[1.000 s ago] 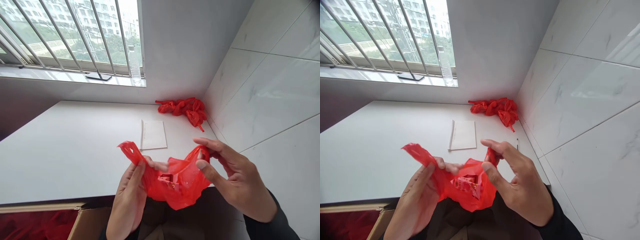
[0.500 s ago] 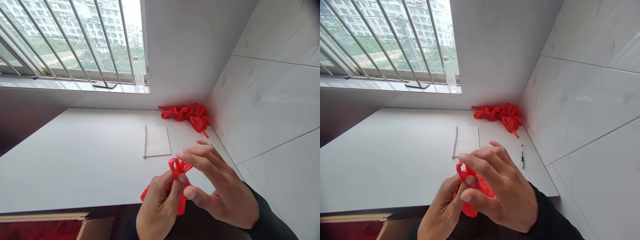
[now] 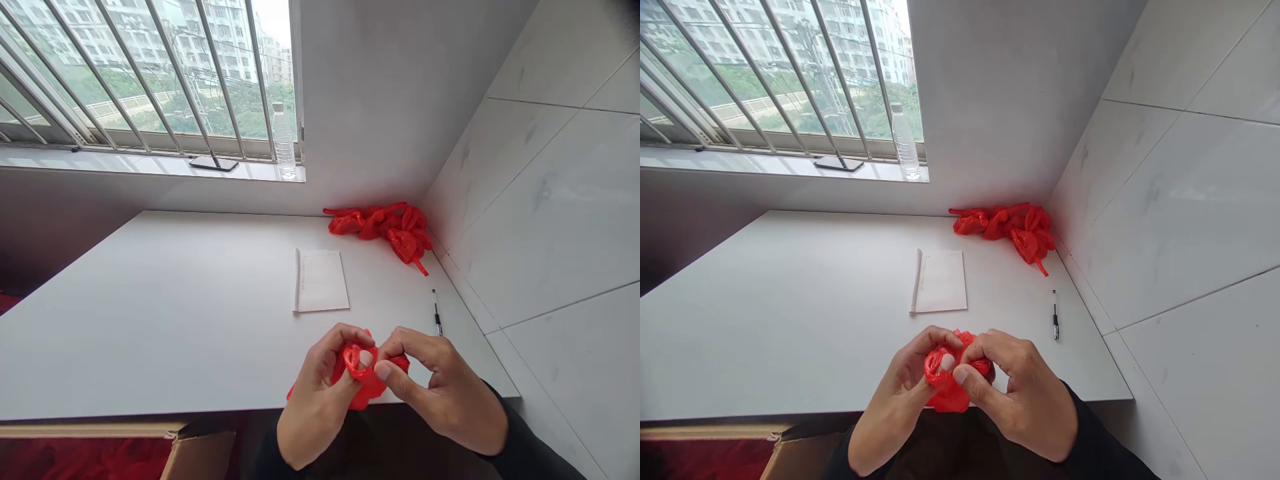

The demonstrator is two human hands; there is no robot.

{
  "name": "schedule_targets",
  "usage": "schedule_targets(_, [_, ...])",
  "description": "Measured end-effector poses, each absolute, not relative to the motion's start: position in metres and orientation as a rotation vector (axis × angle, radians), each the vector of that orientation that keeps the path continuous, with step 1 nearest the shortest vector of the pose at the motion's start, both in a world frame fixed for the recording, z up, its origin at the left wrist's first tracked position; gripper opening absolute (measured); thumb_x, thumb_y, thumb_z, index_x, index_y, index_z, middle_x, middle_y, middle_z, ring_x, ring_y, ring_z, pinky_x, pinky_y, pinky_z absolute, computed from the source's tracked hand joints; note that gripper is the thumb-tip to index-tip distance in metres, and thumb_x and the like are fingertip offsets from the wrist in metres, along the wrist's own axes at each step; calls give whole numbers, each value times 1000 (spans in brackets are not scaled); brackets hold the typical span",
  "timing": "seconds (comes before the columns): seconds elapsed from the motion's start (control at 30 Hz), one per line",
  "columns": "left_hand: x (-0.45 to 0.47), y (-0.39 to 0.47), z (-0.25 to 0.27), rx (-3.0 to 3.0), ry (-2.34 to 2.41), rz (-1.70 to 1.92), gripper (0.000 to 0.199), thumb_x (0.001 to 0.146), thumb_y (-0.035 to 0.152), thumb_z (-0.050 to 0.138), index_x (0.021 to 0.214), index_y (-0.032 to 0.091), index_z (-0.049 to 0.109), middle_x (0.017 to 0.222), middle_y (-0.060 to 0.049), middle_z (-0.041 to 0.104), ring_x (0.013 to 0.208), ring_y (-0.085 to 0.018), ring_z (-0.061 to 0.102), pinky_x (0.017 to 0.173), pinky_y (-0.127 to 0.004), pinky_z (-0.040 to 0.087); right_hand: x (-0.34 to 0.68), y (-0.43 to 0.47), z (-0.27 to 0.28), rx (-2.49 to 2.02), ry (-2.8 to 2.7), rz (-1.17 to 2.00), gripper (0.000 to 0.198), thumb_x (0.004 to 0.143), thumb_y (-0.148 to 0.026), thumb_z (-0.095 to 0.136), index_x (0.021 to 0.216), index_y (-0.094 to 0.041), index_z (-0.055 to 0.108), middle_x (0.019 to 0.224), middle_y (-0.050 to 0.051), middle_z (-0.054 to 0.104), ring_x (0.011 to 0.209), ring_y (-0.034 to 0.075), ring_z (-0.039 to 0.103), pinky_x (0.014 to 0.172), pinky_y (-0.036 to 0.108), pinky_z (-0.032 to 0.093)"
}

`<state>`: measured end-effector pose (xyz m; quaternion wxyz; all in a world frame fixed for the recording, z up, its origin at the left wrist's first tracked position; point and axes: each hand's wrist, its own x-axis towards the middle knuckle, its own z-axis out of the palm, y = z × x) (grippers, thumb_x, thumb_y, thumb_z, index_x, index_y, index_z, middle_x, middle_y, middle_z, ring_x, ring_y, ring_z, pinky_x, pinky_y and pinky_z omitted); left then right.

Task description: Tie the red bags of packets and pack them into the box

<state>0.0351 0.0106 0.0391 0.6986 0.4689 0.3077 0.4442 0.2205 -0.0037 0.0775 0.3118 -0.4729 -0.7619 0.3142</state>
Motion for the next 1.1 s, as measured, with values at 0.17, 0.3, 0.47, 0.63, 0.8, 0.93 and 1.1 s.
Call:
schedule_targets(0.17, [30, 21, 24, 733, 629, 1072, 22, 92, 34, 51, 96, 19, 67, 93, -7, 63, 78, -18, 57, 73, -28, 48, 222, 9, 67, -1365, -1860, 948, 29, 99, -43, 53, 81, -21, 59, 73, -2, 53, 68, 14, 48, 68, 27, 41])
schedule_targets(0.3, [30, 22, 23, 911, 670, 998, 32, 84, 23, 64, 116, 22, 63, 102, -6, 65, 86, -18, 59, 78, -29, 50, 218, 13, 59, -1313, -1797, 1057, 29, 101, -43, 50, 85, -21, 60, 76, -2, 55, 70, 14, 49, 69, 26, 41])
schedule_targets(0.47, [31, 19, 29, 1190, 744, 979, 23, 95, 36, 57, 108, 20, 64, 105, -9, 66, 92, -20, 63, 84, -32, 51, 217, 14, 55, -1231, -1845, 1053, 32, 102, -45, 48, 85, -23, 63, 80, 0, 58, 77, 16, 53, 75, 27, 42])
schedule_targets(0.63, [24, 20, 27, 1549, 833, 1030, 45, 88, 12, 57, 130, 26, 52, 99, -4, 65, 82, -15, 62, 74, -27, 50, 220, 28, 39, -1209, -1780, 1126, 34, 106, -47, 34, 121, -27, 56, 97, 3, 60, 93, 19, 56, 90, 34, 44])
schedule_targets(0.8, [25, 21, 3, 1980, 1052, 1274, 62, 76, -10, 46, 125, 27, 58, 100, -2, 65, 82, -13, 61, 69, -23, 49, 220, 41, 17, -1218, -1700, 1470, 41, 103, -51, 41, 128, -21, 52, 63, -5, 41, 56, 13, 40, 57, 26, 39])
schedule_targets(0.93, [30, 22, -10, 2179, 999, 1432, 60, 84, -8, 45, 133, 25, 56, 113, -8, 63, 96, -16, 63, 72, -24, 53, 219, 43, 15, -1014, -1771, 1640, 35, 102, -48, 46, 116, -18, 57, 69, -3, 49, 59, 12, 42, 55, 25, 38])
schedule_targets(1.1, [31, 23, -5, 2392, 1034, 1236, 69, 91, 0, 44, 155, 21, 28, 134, -13, 56, 121, -22, 54, 95, -36, 52, 217, 41, 28, -1085, -1820, 1200, 19, 102, -40, 50, 102, -22, 57, 109, 5, 60, 101, 18, 57, 92, 33, 46])
